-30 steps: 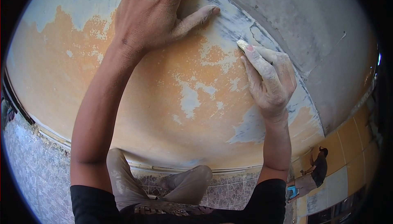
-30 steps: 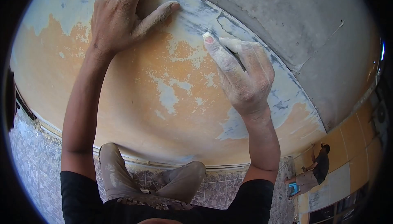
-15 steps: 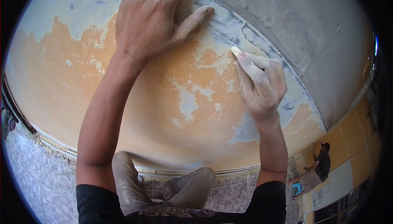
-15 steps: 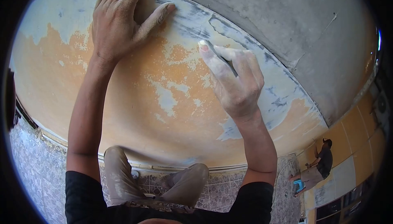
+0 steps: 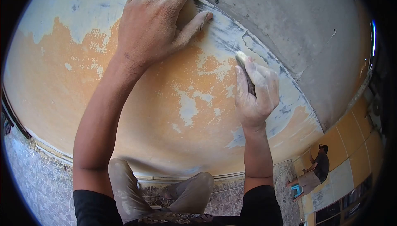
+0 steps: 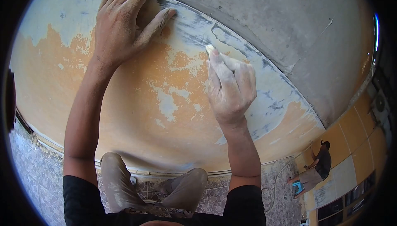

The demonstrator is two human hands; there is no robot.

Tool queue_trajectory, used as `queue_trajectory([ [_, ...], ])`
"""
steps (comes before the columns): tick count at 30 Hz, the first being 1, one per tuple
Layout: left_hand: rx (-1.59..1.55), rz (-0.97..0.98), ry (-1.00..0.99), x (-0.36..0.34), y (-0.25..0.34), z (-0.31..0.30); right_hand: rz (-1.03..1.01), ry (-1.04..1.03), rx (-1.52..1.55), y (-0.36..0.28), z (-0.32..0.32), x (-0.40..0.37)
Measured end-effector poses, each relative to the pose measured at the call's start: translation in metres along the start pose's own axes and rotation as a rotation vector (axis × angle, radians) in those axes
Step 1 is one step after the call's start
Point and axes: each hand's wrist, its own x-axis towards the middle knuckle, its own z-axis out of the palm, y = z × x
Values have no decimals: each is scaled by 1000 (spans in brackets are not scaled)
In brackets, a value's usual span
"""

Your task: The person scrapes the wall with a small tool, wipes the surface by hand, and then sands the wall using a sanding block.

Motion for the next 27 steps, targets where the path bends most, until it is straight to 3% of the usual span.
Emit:
queue_trajectory([
  [4,37,-60,35,-3,7,5,-39,21,22,1,15,35],
  [6,-80,-146,-49,-1,7,-1,-28,-16,25,-5,10,29],
  [10,-70,-66,-113,-2,-3,-10,80,-52,16,-20,-19,-28],
  [12,50,-40,-242,-8,-10,-12,174,-168,-29,-23,-28,-33],
  [15,15,18,-47,-9,-10,-3,99,-146,-16,-18,-10,-2],
  [17,8,4,-54,-9,-9,-3,71,-134,21,-18,11,43],
  [20,-11,26,-28,-8,-9,-8,40,-155,38,-20,16,54],
  [23,-68,53,-125,-1,-15,-22,55,-217,13,-30,-4,17],
  [25,-91,62,-297,4,-20,-31,171,-203,8,-28,-17,-27],
  [27,-101,93,-240,0,-23,-28,144,-167,-26,-27,-13,-34],
])
